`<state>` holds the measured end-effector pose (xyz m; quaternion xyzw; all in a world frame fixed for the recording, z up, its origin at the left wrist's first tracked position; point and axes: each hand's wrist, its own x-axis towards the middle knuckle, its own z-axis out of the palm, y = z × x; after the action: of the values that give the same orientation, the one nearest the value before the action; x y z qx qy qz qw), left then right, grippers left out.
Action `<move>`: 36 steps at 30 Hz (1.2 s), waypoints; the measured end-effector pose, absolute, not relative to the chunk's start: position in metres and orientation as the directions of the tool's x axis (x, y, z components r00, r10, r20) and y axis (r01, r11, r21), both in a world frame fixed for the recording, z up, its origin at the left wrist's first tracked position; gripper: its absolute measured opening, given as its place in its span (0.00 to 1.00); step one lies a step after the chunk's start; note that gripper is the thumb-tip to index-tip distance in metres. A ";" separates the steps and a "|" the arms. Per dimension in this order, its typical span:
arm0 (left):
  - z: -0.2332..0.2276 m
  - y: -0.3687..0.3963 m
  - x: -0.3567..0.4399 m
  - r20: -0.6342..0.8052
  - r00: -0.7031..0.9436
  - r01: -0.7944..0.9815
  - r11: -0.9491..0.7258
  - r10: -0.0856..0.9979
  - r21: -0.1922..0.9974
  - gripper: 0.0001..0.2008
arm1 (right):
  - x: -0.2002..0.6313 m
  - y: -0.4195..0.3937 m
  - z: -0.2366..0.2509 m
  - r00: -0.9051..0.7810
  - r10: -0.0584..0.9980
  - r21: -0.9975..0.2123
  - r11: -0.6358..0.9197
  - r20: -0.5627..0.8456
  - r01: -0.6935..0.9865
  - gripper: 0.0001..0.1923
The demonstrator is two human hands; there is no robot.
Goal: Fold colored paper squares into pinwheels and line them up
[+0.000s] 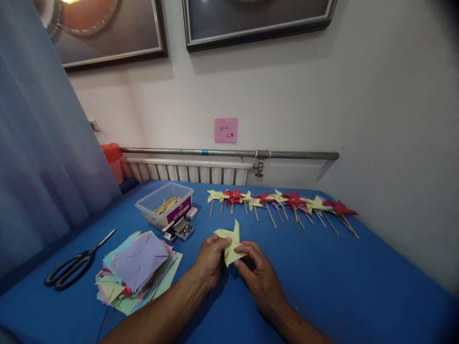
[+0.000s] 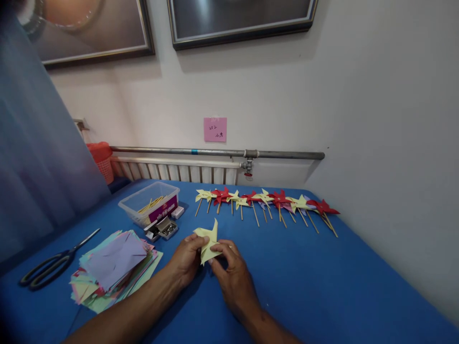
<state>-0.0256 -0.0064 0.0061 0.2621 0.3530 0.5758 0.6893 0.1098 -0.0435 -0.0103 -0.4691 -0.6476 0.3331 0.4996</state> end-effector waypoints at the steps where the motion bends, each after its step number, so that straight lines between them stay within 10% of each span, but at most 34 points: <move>1: 0.006 -0.007 -0.025 -0.176 0.099 -0.610 0.200 0.979 0.767 0.15 | 0.110 -0.044 -0.009 -0.042 0.940 -0.896 0.335 0.338 0.292 0.07; 29: 0.004 -0.011 -0.023 -0.218 0.093 -0.326 0.237 0.972 0.915 0.16 | 0.114 -0.034 -0.002 0.159 0.963 -0.933 0.158 0.218 0.322 0.15; 36: 0.008 -0.009 -0.027 -0.216 0.099 -0.260 0.234 0.971 0.937 0.16 | 0.118 -0.023 -0.003 0.061 0.992 -0.994 0.106 0.107 0.013 0.19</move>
<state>-0.0270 -0.0092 0.0078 0.3835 0.4635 0.4855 0.6343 0.1180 -0.0233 -0.0034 -0.4902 -0.5126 0.4546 0.5388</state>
